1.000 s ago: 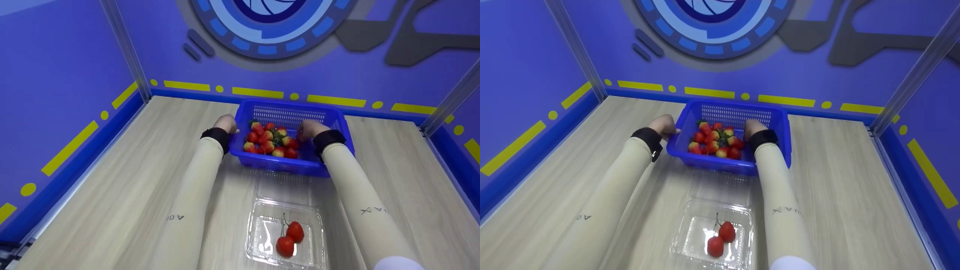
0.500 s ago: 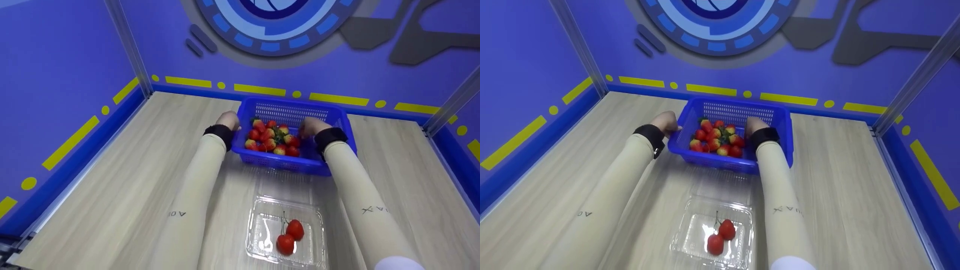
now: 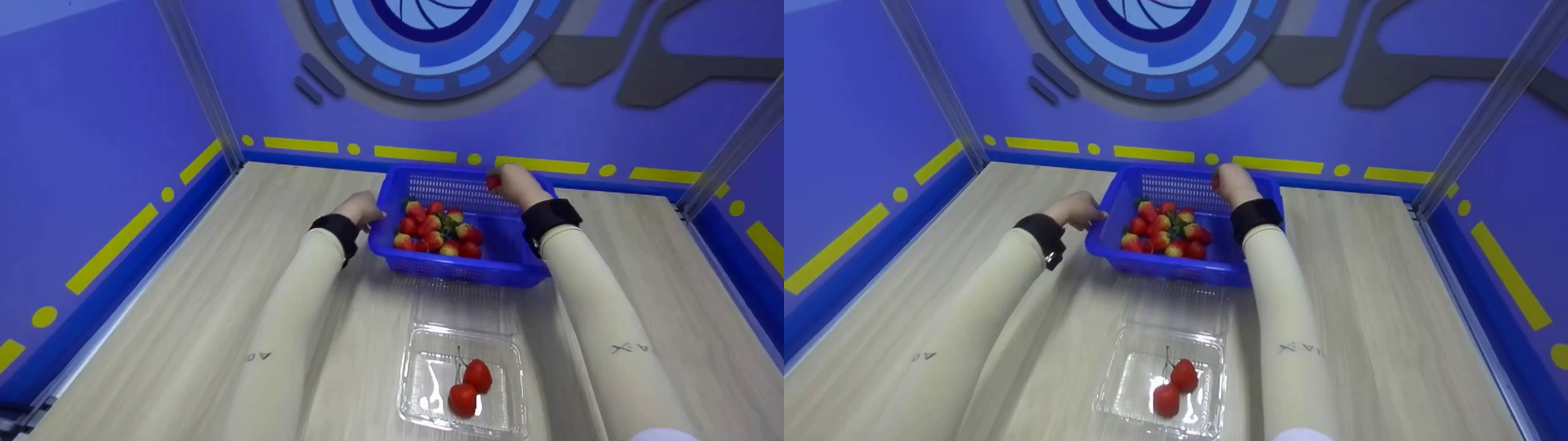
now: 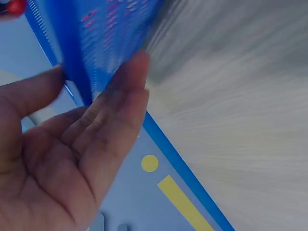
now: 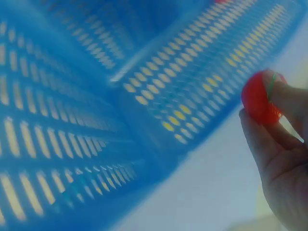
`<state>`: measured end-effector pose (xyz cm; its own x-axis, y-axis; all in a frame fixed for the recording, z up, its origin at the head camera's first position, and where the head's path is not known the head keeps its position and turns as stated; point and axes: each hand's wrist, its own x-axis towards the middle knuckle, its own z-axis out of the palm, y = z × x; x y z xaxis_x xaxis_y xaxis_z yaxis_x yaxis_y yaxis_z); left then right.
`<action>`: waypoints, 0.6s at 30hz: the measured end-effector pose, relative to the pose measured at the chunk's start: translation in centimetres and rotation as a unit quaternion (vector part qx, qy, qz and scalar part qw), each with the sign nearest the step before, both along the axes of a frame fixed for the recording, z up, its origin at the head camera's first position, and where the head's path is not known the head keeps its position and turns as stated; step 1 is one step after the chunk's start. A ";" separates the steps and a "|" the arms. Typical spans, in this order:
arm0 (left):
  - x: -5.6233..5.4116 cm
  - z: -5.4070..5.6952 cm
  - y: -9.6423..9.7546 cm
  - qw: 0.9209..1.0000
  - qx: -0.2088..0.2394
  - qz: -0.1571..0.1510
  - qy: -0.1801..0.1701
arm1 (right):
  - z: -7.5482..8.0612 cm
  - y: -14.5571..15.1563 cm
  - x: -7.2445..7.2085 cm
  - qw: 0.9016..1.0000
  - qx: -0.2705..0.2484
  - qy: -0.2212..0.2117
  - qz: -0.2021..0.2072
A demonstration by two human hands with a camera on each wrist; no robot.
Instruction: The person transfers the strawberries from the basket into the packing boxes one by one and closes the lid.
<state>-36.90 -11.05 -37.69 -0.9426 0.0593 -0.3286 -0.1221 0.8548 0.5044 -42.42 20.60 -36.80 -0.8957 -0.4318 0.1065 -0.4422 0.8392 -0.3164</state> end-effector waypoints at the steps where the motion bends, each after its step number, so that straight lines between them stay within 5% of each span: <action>1: 0.5 0.0 -0.2 1.000 0.001 -0.006 0.015 | 0.3 0.1 0.1 1.000 -0.004 0.005 0.000; 5: 1.7 0.8 -0.9 0.996 0.013 -0.022 0.080 | 1.9 0.4 0.8 1.000 -0.014 0.025 0.009; 10: 1.9 2.2 -1.1 0.986 0.067 -0.043 0.149 | 3.9 0.5 2.1 0.998 -0.029 0.047 0.018; 18: 3.7 4.1 -0.2 0.973 0.099 -0.084 0.189 | 5.2 0.7 5.2 0.995 -0.021 0.085 0.040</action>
<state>-33.25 -11.27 -33.64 -0.9652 0.2507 0.0742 0.2384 0.7278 0.6430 -37.24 21.26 -31.57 -0.8266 -0.4922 0.2728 -0.5565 0.7869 -0.2666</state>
